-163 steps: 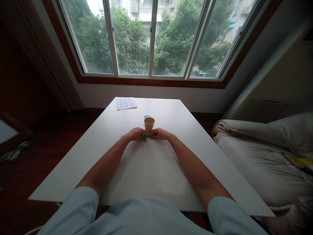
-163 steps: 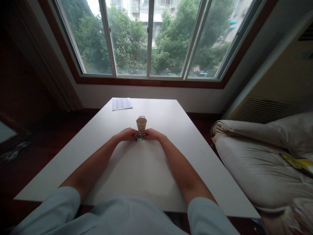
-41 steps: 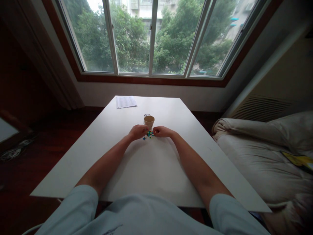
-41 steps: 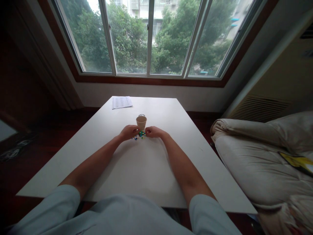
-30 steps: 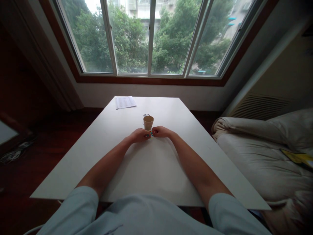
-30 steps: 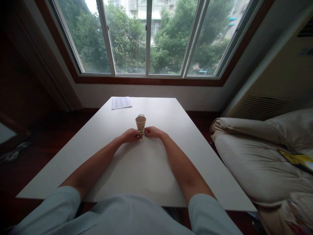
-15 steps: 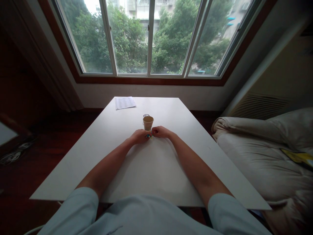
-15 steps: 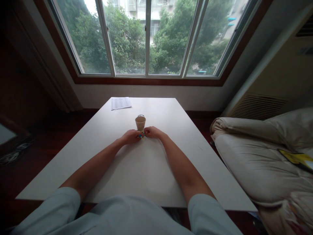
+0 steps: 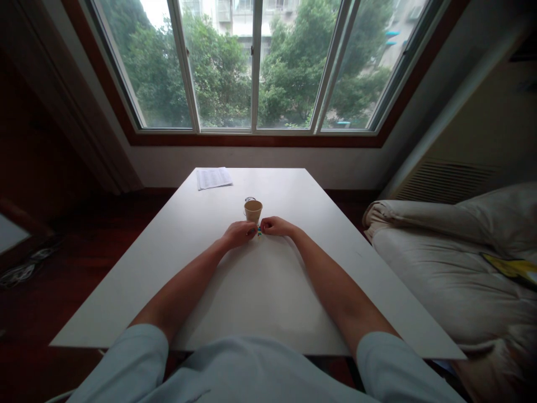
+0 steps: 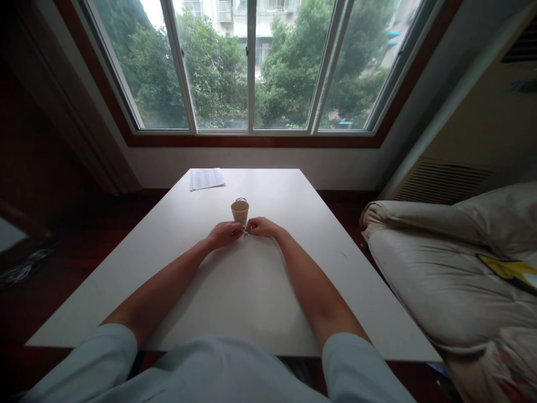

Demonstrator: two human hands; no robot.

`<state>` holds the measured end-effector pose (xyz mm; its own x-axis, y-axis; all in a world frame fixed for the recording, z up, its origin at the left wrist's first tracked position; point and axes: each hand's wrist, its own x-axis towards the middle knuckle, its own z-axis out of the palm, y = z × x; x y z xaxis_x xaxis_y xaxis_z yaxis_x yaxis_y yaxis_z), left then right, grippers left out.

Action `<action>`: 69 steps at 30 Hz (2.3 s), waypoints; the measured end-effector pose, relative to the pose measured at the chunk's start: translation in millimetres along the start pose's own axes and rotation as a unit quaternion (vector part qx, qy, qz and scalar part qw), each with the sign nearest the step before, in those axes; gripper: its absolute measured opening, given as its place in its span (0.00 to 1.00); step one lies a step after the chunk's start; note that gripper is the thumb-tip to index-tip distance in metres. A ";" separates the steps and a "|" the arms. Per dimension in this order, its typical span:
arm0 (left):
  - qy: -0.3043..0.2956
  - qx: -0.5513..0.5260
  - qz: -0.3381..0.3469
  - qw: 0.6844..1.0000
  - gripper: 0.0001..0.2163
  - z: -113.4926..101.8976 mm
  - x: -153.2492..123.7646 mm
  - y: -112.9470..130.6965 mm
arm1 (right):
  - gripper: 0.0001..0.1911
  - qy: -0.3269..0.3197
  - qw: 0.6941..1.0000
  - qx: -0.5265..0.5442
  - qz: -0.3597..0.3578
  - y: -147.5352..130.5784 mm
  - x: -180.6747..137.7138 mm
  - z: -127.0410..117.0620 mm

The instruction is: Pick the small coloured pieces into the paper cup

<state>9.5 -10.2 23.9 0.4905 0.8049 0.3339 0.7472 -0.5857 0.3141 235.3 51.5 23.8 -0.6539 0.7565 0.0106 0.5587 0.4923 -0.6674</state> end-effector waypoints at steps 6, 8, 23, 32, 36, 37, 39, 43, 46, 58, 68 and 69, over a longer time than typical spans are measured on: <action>0.098 -0.152 -0.068 0.981 0.06 -3.2 6.2 6.3 | 0.09 -0.019 0.999 -0.047 -0.011 -4.0 0.3 2.0; 0.145 -0.271 -0.114 0.945 0.07 -2.8 12.0 6.5 | 0.09 -0.016 0.998 -0.060 -0.011 -4.9 0.7 2.8; 0.217 -0.622 -0.210 0.723 0.12 -1.4 22.9 -5.3 | 0.11 -0.008 0.997 -0.080 0.003 -3.5 0.3 4.0; 0.171 -0.665 -0.203 0.698 0.19 -11.9 22.4 0.3 | 0.09 0.010 0.996 -0.088 0.001 -6.9 -1.0 3.3; 0.164 -0.669 -0.200 0.697 0.21 -12.4 21.6 0.5 | 0.10 -0.005 0.996 -0.092 0.002 -8.5 -1.0 2.9; 0.165 -0.666 -0.202 0.699 0.21 -12.5 21.4 0.3 | 0.11 -0.009 0.996 -0.091 0.001 -8.3 -0.8 2.8; 0.170 -0.658 -0.208 0.703 0.21 -12.4 21.3 -0.5 | 0.12 -0.014 0.996 -0.087 -0.001 -7.3 -0.6 2.6; 0.197 -0.644 -0.218 0.706 0.18 -11.1 21.4 -4.4 | 0.12 -0.019 0.996 -0.082 -0.007 -3.5 0.5 3.4; 0.236 -0.615 -0.230 0.716 0.15 -9.2 21.8 -8.3 | 0.11 -0.010 0.997 -0.081 -0.010 -0.9 1.5 4.6; 0.277 -0.481 -0.203 0.807 0.10 -4.8 18.1 -12.3 | 0.13 -0.032 0.996 -0.087 -0.006 -3.2 2.3 3.9; 0.283 -0.357 -0.192 0.869 0.10 -6.4 8.6 -19.7 | 0.09 0.080 0.987 0.132 0.036 11.0 0.5 5.2; 0.283 -0.354 -0.195 0.869 0.10 -6.4 8.4 -21.1 | 0.09 0.102 0.980 0.167 0.038 12.7 0.1 5.1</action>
<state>-5.0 8.3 25.8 -0.1885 0.8969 0.4001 0.2447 -0.3516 0.9036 239.8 55.6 11.5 -0.4819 0.8728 0.0782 0.3807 0.2889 -0.8784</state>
